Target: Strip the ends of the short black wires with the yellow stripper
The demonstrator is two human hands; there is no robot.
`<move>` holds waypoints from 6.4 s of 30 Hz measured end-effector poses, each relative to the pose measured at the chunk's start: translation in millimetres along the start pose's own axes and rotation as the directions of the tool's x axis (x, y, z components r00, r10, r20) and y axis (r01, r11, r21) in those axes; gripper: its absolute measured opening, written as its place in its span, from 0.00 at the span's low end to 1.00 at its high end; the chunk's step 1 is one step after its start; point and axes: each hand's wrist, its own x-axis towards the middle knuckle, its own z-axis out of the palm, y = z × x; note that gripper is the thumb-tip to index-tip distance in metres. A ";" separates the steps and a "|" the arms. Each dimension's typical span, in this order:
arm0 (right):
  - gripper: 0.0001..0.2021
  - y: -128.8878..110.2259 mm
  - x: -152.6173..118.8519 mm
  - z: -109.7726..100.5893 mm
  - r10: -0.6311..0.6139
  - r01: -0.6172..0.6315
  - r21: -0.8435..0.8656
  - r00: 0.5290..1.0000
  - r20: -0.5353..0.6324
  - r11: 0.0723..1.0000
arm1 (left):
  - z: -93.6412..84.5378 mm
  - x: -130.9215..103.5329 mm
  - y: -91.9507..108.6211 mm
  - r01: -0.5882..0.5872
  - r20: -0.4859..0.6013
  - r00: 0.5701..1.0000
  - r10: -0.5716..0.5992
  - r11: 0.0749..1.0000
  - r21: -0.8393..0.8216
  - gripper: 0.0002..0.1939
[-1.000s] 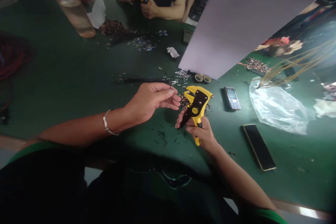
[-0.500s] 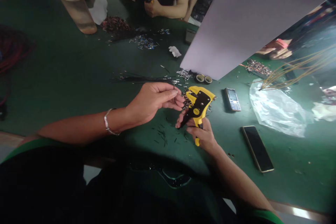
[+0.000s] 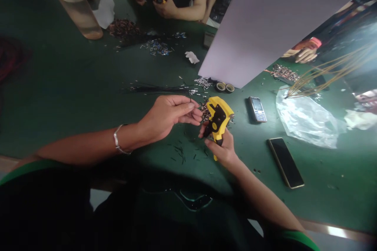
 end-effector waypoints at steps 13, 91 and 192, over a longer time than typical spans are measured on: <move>0.25 9.7 1.4 -2.1 -0.443 0.324 -0.639 0.896 -0.030 0.698 | 1.9 4.4 -1.7 0.023 -0.051 0.998 -0.020 0.998 0.061 0.07; 0.20 -4.9 5.3 -7.5 0.136 -0.342 0.357 0.859 0.494 0.869 | -42.5 38.1 13.6 0.107 0.009 0.994 -0.108 0.990 0.092 0.06; 0.16 -4.1 -2.7 1.2 0.128 -0.426 0.509 0.845 0.519 0.748 | -48.1 42.0 15.1 0.187 0.110 0.975 -0.193 0.980 0.065 0.03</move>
